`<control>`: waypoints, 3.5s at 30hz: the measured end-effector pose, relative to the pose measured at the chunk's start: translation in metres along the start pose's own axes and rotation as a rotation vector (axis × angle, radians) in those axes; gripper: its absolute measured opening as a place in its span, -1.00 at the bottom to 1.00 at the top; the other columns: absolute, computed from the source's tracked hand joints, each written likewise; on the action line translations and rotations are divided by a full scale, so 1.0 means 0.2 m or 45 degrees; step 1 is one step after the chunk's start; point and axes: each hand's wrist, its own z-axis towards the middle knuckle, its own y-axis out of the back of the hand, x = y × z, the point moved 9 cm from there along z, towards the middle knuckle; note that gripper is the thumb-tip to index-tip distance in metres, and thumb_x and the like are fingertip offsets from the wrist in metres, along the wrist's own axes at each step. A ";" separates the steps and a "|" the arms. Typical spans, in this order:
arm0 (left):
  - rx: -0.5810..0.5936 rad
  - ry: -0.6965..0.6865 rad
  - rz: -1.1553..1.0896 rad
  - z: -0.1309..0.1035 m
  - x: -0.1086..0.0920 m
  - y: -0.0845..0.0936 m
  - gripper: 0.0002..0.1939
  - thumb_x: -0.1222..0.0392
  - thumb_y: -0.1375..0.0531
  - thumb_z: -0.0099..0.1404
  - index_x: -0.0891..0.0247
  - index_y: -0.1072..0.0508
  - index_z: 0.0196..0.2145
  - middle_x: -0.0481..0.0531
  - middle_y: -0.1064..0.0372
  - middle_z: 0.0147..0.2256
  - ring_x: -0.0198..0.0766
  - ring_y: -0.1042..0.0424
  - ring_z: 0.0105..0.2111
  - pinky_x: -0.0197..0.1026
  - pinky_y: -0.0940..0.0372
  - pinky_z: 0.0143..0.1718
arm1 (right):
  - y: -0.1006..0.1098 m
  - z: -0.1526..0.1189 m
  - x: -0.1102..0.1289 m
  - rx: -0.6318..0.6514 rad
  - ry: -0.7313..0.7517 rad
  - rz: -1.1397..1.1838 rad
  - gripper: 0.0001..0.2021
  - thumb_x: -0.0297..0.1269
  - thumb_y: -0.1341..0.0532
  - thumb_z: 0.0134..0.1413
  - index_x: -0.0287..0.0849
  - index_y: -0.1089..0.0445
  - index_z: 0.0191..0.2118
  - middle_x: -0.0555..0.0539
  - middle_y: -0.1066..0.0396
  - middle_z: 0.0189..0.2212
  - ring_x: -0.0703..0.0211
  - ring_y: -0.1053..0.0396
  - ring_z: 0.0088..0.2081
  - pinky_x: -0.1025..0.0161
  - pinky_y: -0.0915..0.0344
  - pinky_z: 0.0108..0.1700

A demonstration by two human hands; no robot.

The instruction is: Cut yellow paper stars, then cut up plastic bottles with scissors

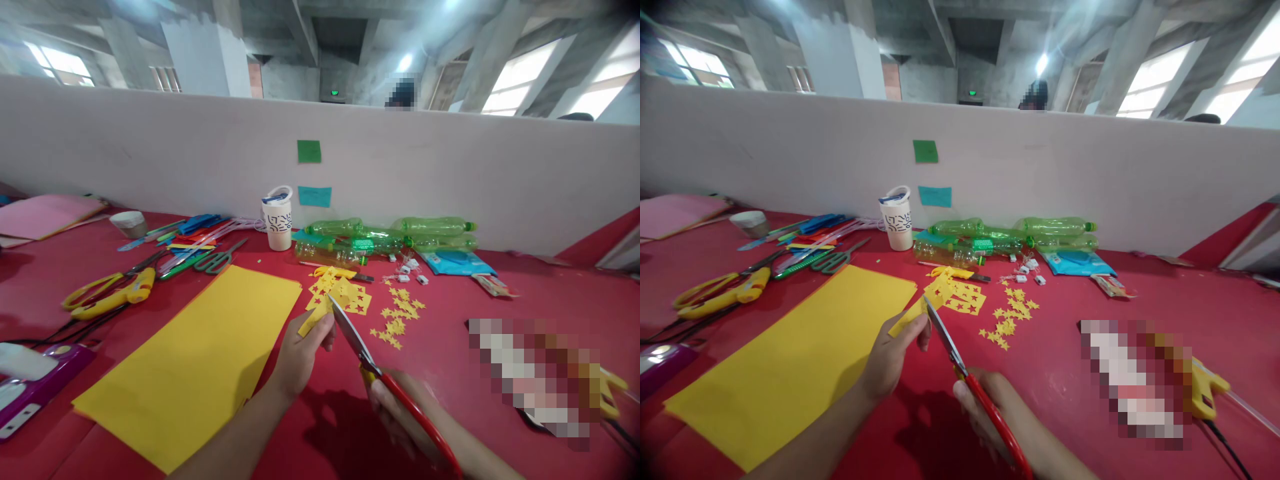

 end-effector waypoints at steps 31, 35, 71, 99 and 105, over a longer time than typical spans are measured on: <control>-0.169 0.098 -0.527 0.04 0.10 0.08 -0.79 0.21 -0.16 0.18 0.35 -0.43 -0.54 -0.02 -0.35 -0.58 -0.37 -0.29 -0.54 -0.27 -0.18 -0.44 | 0.03 0.05 -0.06 -0.042 0.066 -0.175 -0.44 0.34 0.02 -0.05 -0.15 -0.06 -0.52 0.15 -0.01 -0.69 0.44 -0.02 -0.69 0.44 0.02 -0.68; -0.246 0.049 -0.526 0.05 0.09 0.12 -0.89 0.23 -0.18 0.14 0.32 -0.42 -0.48 -0.06 -0.34 -0.56 -0.39 -0.28 -0.53 -0.29 -0.17 -0.44 | 0.01 0.04 -0.06 -0.024 0.005 -0.091 -0.46 0.33 0.01 -0.04 -0.13 -0.04 -0.52 0.18 0.06 -0.71 0.45 0.07 -0.71 0.44 0.08 -0.70; -0.037 -0.023 -0.058 0.09 -0.01 0.14 -0.87 0.19 -0.14 0.19 0.29 -0.40 -0.45 -0.09 -0.26 -0.59 -0.39 -0.19 -0.53 -0.31 -0.13 -0.44 | 0.03 0.04 -0.02 0.065 0.086 -0.361 -0.55 0.17 0.04 0.13 -0.15 -0.06 -0.50 0.14 -0.04 -0.66 0.41 -0.02 -0.64 0.43 0.02 -0.62; 0.070 0.019 -0.027 0.11 -0.01 0.15 -0.80 0.19 -0.11 0.20 0.30 -0.36 -0.53 -0.09 -0.27 -0.60 -0.37 -0.23 -0.56 -0.28 -0.15 -0.43 | 0.03 0.05 -0.06 0.082 0.024 -0.321 -0.52 0.22 0.02 0.08 -0.13 -0.01 -0.51 0.17 0.05 -0.68 0.43 0.00 -0.68 0.45 0.06 -0.68; 0.050 0.007 -0.031 0.12 0.00 0.15 -0.81 0.19 -0.11 0.20 0.30 -0.37 -0.53 -0.08 -0.27 -0.60 -0.36 -0.24 -0.55 -0.27 -0.14 -0.43 | 0.04 0.06 -0.07 0.050 0.045 -0.297 -0.54 0.19 0.00 0.09 -0.13 -0.03 -0.51 0.17 0.04 -0.70 0.43 0.02 -0.70 0.45 0.09 -0.70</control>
